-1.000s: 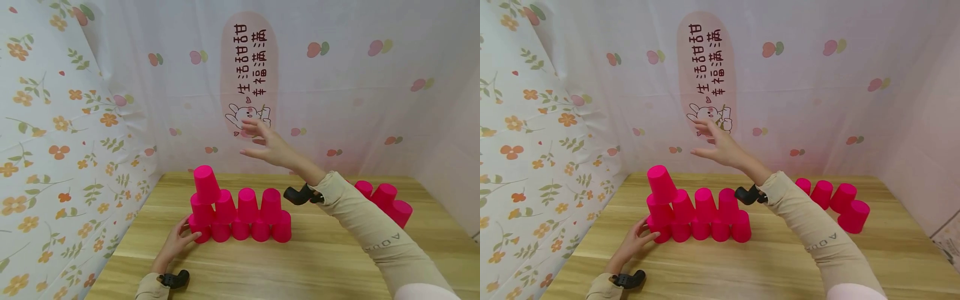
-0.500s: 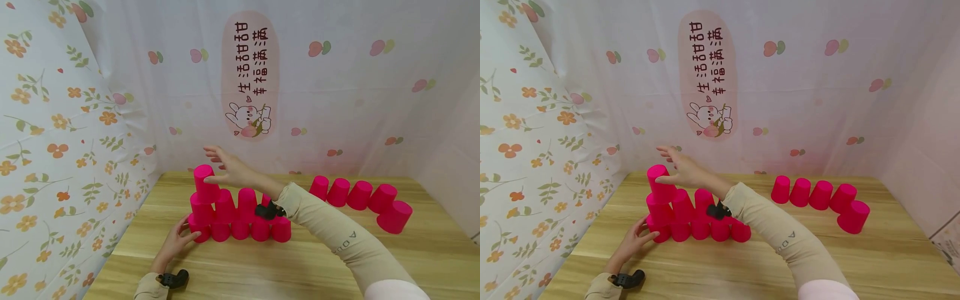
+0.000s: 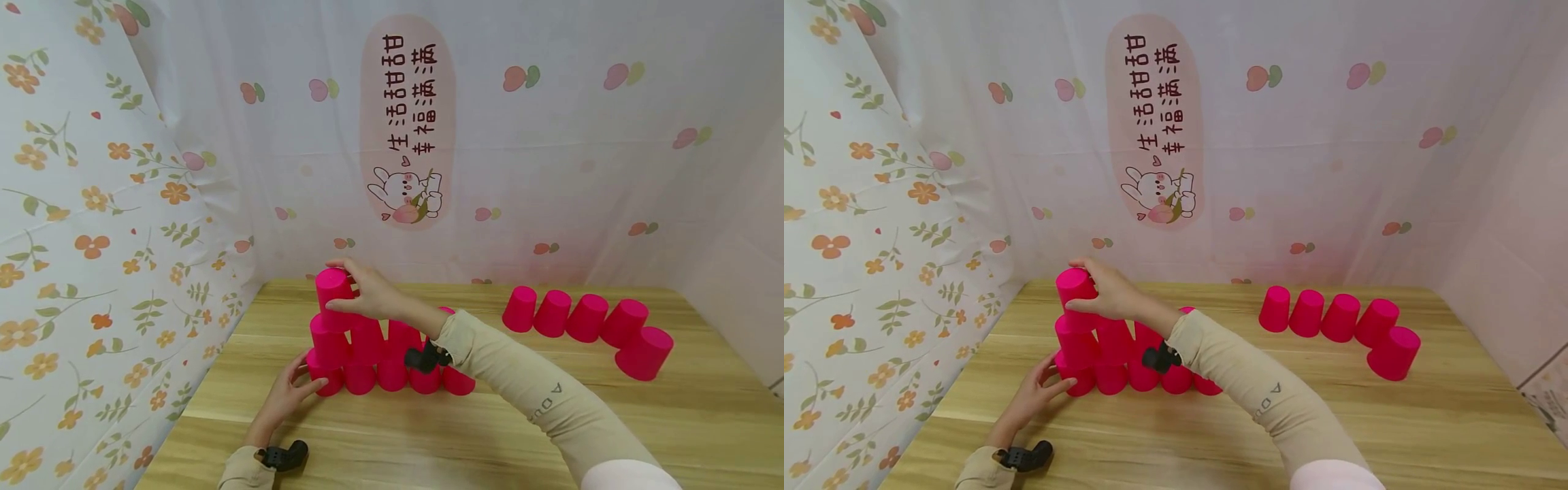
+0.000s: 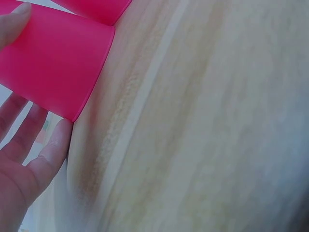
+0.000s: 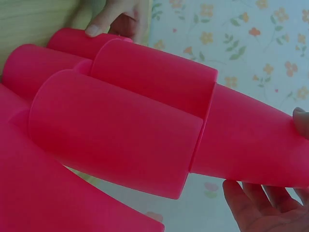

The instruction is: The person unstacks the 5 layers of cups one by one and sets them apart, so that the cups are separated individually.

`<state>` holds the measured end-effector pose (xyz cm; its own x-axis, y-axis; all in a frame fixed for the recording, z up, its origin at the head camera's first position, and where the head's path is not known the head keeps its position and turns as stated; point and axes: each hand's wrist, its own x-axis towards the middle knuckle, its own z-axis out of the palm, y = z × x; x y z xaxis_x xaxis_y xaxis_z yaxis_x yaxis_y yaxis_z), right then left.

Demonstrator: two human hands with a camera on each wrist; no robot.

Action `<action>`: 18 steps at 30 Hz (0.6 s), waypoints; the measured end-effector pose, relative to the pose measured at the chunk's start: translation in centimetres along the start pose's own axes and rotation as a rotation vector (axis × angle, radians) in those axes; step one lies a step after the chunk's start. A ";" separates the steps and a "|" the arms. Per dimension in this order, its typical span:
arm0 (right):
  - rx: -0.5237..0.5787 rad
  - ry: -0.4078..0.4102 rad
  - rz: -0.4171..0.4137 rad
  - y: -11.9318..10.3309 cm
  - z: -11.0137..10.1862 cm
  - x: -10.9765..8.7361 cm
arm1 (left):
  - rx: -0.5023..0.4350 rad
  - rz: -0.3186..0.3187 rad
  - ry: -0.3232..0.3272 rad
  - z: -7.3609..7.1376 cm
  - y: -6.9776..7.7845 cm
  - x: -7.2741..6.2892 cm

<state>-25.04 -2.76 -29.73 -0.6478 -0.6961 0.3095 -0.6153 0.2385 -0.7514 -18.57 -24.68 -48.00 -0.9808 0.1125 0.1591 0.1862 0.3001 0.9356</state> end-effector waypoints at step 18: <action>-0.018 0.044 0.035 -1.3 -1.7 -0.2 | 0.011 0.001 0.010 0.1 -0.1 0.0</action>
<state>-24.84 -1.80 -27.83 -0.6879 -0.6568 0.3089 -0.5996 0.2746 -0.7517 -18.62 -24.63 -48.13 -0.9811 0.1035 0.1634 0.1880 0.3102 0.9319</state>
